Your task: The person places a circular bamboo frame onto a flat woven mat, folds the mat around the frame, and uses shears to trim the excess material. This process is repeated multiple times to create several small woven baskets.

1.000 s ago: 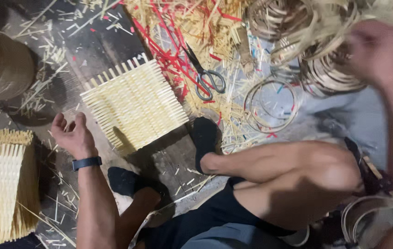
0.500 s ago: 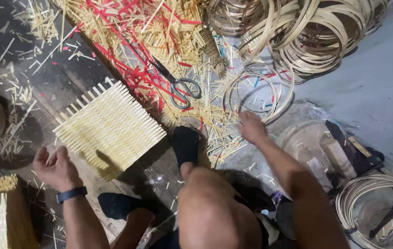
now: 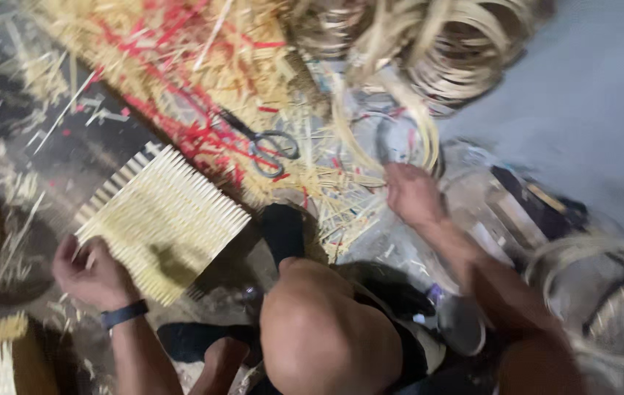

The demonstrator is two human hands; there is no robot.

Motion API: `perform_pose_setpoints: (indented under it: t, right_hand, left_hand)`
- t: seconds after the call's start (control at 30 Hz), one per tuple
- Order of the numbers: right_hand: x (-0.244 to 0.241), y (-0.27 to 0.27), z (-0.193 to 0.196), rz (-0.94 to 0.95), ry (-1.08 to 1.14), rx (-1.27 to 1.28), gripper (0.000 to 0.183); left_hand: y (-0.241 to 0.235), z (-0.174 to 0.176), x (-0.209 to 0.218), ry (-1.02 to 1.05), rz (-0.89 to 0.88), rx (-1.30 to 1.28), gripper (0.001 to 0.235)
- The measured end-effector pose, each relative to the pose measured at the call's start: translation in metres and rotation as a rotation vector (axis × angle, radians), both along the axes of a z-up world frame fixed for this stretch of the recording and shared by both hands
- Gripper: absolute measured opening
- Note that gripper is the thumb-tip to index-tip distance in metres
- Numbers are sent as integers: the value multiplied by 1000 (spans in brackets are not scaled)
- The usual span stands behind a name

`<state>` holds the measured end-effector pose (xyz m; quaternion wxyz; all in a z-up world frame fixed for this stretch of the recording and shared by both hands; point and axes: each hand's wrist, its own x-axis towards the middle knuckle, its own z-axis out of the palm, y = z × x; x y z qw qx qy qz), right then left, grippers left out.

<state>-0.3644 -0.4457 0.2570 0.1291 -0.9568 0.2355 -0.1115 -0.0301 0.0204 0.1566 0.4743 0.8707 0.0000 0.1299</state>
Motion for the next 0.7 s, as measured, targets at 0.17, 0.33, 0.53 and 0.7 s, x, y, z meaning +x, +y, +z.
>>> perform_pose_setpoints:
  t: [0.17,0.33,0.53,0.7]
  right_hand:
    - [-41,8,144,126,-278,-208,24]
    - [-101,-12,279,-187,-150,-586,29]
    - [-172,-2,250,-319,-132,-564,27]
    - [-215,18,95,-415,158,-93,26]
  left_hand:
    - [-233,80,-74,108,-1085,-620,61]
    - [-323,258,-156,380,-1882,-533,55]
    - [-306,283,-158,500,-1795,-497,58]
    - [-292,247,-137,696,-1502,-282,53]
